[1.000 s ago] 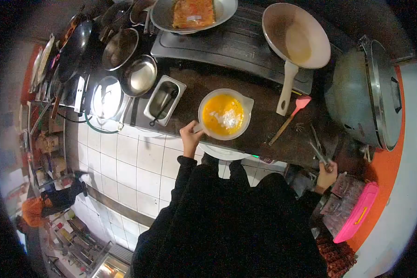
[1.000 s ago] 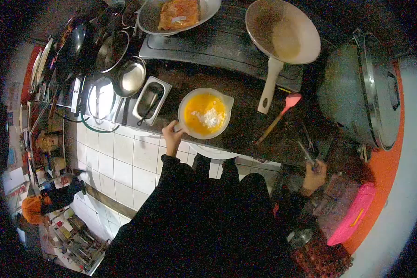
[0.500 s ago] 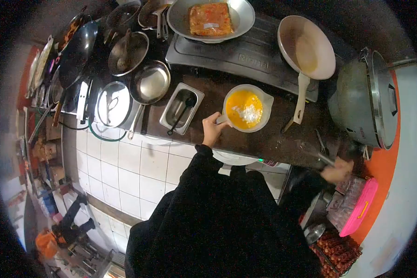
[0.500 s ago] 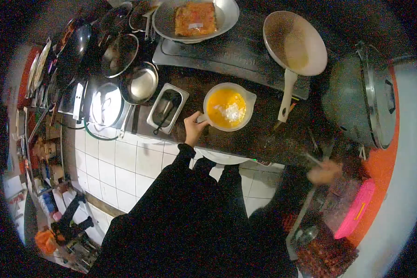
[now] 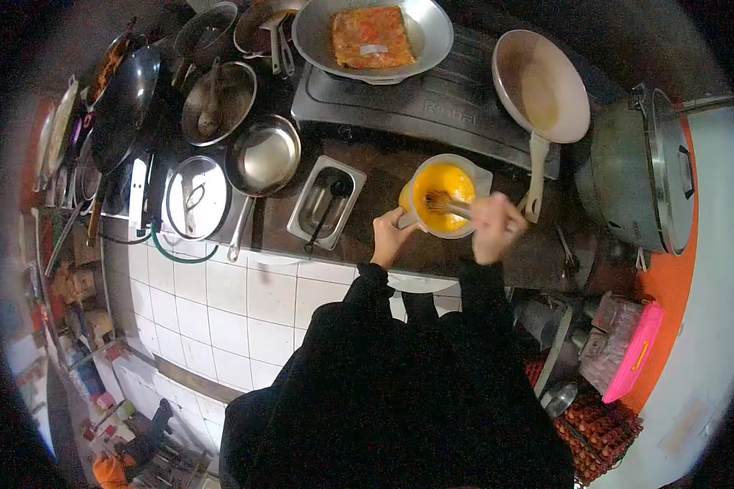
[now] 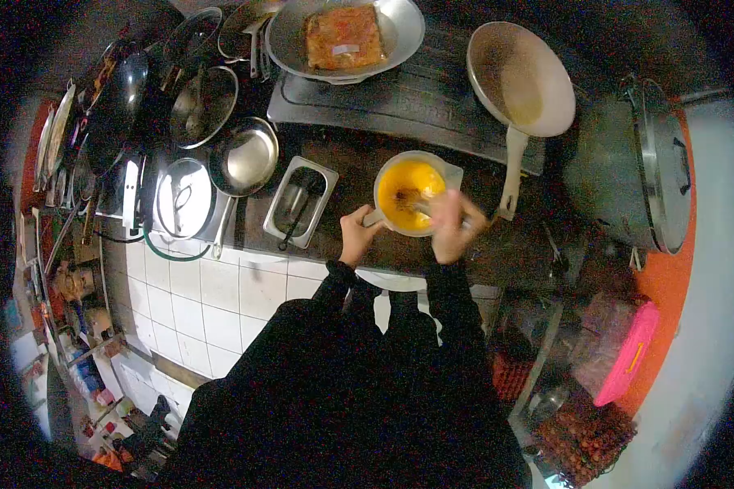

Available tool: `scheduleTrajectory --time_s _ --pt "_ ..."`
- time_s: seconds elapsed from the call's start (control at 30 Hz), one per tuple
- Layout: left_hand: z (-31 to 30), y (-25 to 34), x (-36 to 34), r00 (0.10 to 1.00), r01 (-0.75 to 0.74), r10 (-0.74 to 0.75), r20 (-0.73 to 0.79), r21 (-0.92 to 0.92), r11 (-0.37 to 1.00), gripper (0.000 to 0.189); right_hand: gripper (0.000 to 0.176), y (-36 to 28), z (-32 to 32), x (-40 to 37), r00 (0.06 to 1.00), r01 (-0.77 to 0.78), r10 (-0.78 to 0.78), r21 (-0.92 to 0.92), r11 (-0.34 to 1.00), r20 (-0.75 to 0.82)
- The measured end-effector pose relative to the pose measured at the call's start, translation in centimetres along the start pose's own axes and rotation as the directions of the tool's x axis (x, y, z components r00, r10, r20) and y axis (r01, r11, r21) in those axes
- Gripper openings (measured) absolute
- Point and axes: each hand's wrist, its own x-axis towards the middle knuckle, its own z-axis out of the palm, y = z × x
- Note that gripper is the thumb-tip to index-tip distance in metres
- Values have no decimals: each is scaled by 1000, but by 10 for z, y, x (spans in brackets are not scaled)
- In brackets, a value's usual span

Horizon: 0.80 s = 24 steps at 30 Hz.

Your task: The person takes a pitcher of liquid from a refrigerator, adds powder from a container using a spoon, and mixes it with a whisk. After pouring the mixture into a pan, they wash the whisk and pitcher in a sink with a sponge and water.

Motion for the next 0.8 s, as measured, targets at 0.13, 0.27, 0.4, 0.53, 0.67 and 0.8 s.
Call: scheduleTrajectory --time_s 0.13,0.27,0.4,0.53,0.67,0.8 --pt "6 -12 0 992 -101 98 -79 -41 994 30 33 20 7 9 999 -33 33 6 999 14" --pt "8 -14 -2 994 -90 85 -67 -72 993 28 36 18 -1 10 998 54 -59 145 988 28" --pt "6 -11 -1 995 -86 81 -64 -71 994 27 38 5 0 27 999 -11 15 121 993 -30" --pt "7 -9 -6 996 -61 56 -65 -79 995 27 41 26 3 16 998 -56 58 145 988 -12" --pt "5 -7 -2 997 -46 42 -61 -75 996 29 39 1 14 34 997 -42 52 187 981 -51" --pt "3 -6 -2 998 -52 51 -24 -34 998 30 37 36 12 13 996 -76 67 150 986 66"
